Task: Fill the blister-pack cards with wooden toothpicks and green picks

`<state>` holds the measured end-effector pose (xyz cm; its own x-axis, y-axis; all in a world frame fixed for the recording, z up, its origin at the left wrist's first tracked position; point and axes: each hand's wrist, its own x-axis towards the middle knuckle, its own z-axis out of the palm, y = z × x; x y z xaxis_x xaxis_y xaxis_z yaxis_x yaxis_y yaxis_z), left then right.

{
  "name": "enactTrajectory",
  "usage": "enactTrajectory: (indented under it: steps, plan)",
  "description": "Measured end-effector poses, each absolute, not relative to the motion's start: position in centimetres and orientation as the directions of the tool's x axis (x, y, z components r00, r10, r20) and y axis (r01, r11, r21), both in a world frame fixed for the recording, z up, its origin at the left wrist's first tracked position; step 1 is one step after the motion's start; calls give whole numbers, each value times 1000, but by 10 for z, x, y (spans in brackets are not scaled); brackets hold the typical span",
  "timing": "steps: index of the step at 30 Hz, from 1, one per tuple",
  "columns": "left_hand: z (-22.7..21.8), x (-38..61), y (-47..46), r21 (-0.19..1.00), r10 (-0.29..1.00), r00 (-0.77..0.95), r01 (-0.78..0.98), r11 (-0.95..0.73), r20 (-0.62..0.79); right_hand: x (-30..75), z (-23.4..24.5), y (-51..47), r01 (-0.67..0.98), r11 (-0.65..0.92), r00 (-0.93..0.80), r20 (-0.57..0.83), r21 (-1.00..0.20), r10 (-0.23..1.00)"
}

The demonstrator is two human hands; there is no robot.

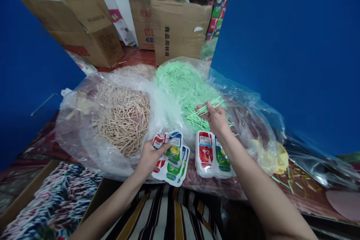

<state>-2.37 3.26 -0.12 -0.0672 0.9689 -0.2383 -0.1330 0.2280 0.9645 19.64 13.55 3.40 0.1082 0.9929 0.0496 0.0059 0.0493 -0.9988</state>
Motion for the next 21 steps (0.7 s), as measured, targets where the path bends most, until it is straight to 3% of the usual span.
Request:
enactTrajectory:
  steps: [3,8,15,18,21]
  plan:
    - [-2,-22,33,966,970,-56,-124,228,-236,167,53,110,-129,74,-14,77,-989,997]
    - [-2,-21,33,965,973,-29,-133,224,-230,140,63,84,-133,116,-132,134,-984,982]
    - [-1,-21,32,952,962,-60,-175,251,-265,147,74,85,-84,217,-76,223,-973,972]
    - [-1,-21,32,950,962,-58,-179,254,-268,162,81,93,117,294,-35,292,-949,956]
    - [0,-22,32,956,966,-55,-164,242,-254,183,74,110,545,288,30,361,-788,932]
